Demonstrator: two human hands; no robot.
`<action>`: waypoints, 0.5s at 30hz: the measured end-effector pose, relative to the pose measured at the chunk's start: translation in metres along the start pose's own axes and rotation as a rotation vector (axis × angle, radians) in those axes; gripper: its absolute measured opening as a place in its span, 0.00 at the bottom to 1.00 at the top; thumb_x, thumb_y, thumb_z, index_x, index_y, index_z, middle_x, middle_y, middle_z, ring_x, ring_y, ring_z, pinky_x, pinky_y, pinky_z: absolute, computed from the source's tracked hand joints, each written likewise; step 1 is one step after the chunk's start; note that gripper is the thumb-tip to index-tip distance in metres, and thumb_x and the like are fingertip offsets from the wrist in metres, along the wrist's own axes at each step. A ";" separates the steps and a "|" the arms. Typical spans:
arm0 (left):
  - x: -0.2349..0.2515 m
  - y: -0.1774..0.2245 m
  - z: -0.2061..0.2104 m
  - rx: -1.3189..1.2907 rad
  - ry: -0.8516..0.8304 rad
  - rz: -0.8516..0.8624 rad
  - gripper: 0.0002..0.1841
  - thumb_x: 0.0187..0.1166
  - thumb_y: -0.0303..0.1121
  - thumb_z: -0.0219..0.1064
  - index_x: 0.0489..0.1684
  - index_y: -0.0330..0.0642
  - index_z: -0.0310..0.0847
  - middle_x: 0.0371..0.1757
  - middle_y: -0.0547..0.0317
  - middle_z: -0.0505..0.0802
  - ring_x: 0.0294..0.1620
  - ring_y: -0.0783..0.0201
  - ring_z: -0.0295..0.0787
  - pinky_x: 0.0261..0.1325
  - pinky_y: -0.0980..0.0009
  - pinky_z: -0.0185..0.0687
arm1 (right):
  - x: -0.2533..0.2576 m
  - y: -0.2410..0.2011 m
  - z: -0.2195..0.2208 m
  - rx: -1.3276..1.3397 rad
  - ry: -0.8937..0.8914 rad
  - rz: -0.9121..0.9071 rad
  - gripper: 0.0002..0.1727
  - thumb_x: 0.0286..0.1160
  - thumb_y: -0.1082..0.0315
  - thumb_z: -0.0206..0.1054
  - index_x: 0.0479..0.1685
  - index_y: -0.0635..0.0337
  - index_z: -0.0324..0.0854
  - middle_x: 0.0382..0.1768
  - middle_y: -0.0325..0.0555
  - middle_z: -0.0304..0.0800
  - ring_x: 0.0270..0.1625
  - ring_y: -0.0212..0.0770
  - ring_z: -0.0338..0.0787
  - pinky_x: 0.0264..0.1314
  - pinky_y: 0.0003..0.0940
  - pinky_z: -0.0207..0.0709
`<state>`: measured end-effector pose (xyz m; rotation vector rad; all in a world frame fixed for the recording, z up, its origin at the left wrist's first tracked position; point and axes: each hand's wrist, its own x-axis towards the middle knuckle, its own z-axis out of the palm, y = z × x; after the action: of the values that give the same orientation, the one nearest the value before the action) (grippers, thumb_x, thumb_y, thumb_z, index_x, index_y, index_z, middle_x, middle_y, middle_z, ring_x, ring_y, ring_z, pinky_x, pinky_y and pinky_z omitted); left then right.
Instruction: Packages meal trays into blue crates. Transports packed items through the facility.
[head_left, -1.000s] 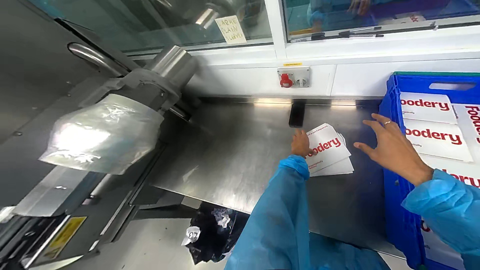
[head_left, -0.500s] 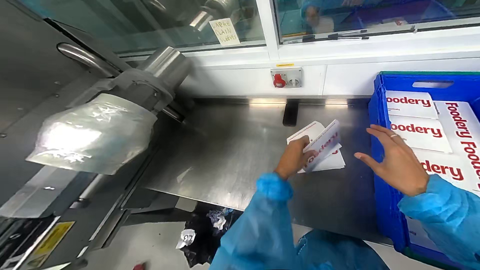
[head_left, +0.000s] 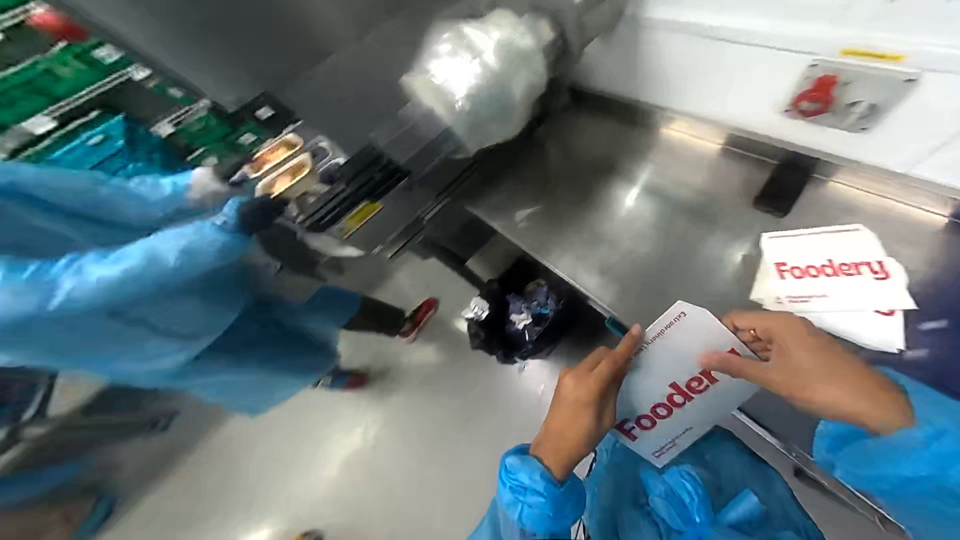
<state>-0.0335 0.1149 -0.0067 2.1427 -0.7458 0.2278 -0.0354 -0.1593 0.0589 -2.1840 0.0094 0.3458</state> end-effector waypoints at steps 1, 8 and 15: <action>-0.014 -0.007 -0.009 -0.016 0.020 -0.013 0.19 0.87 0.28 0.60 0.73 0.44 0.84 0.41 0.52 0.93 0.38 0.63 0.91 0.47 0.68 0.90 | 0.008 -0.008 0.003 0.079 -0.180 0.025 0.11 0.66 0.58 0.82 0.40 0.51 0.88 0.30 0.35 0.94 0.34 0.30 0.93 0.40 0.29 0.88; -0.073 -0.045 -0.051 -0.037 0.077 -0.090 0.16 0.88 0.39 0.62 0.67 0.50 0.90 0.60 0.56 0.93 0.60 0.64 0.90 0.62 0.66 0.89 | 0.052 -0.040 0.089 0.322 -0.588 0.007 0.04 0.71 0.68 0.74 0.34 0.58 0.90 0.27 0.38 0.94 0.30 0.30 0.92 0.38 0.26 0.87; -0.074 -0.054 -0.098 0.519 0.026 -0.094 0.32 0.84 0.61 0.58 0.78 0.50 0.81 0.77 0.62 0.87 0.80 0.52 0.79 0.77 0.45 0.75 | 0.071 -0.085 0.136 0.419 -0.445 0.025 0.03 0.72 0.76 0.72 0.41 0.62 0.88 0.30 0.47 0.95 0.31 0.38 0.94 0.37 0.32 0.90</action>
<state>-0.0521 0.2478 -0.0099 2.6503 -0.6138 0.4359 0.0114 0.0075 0.0323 -1.6599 -0.1270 0.7651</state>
